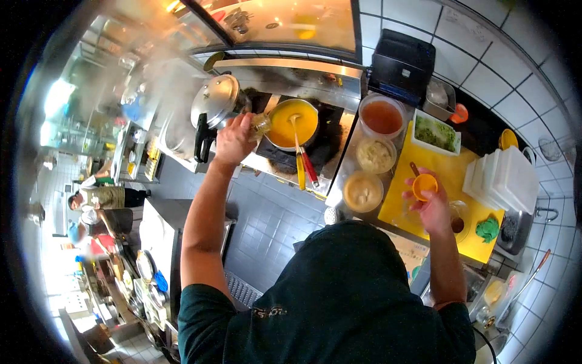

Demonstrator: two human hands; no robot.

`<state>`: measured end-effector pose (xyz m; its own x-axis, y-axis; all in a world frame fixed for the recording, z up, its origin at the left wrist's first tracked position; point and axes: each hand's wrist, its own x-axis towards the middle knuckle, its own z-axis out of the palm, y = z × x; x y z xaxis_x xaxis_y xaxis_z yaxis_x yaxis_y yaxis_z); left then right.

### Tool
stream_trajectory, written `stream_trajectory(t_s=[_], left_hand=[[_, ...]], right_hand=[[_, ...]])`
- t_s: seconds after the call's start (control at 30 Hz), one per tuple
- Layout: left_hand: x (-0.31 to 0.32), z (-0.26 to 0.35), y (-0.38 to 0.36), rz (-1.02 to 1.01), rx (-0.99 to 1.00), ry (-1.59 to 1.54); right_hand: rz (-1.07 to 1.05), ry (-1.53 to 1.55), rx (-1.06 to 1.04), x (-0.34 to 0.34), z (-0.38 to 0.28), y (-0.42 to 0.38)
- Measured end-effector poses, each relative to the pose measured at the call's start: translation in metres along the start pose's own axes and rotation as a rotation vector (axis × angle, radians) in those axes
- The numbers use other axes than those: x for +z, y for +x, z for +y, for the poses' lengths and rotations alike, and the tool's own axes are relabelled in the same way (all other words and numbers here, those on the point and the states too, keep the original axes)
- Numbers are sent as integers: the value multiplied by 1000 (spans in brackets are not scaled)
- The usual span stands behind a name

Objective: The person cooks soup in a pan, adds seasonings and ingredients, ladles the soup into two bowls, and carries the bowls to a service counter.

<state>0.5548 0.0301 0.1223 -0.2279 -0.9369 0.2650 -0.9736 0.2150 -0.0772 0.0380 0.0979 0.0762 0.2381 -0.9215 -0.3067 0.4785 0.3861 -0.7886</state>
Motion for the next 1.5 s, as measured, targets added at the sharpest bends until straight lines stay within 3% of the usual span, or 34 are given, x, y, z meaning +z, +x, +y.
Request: stream_trajectory(t_s=[0.63,1.03,1.13,1.5], left_hand=[[2,-25,29,-133,93,226],[3,-17,18,-87,-144,25],[0,-14,19,-201,-311,-30],[10,-13,39,-109,-139,-97]], right_hand=[[67,17,-44,-7,-2,-11],[64,-28,-68,-1,-8,-8],[55,-21,-79,-3,-7,-5],[125,-10,-185,-2,4,-4]])
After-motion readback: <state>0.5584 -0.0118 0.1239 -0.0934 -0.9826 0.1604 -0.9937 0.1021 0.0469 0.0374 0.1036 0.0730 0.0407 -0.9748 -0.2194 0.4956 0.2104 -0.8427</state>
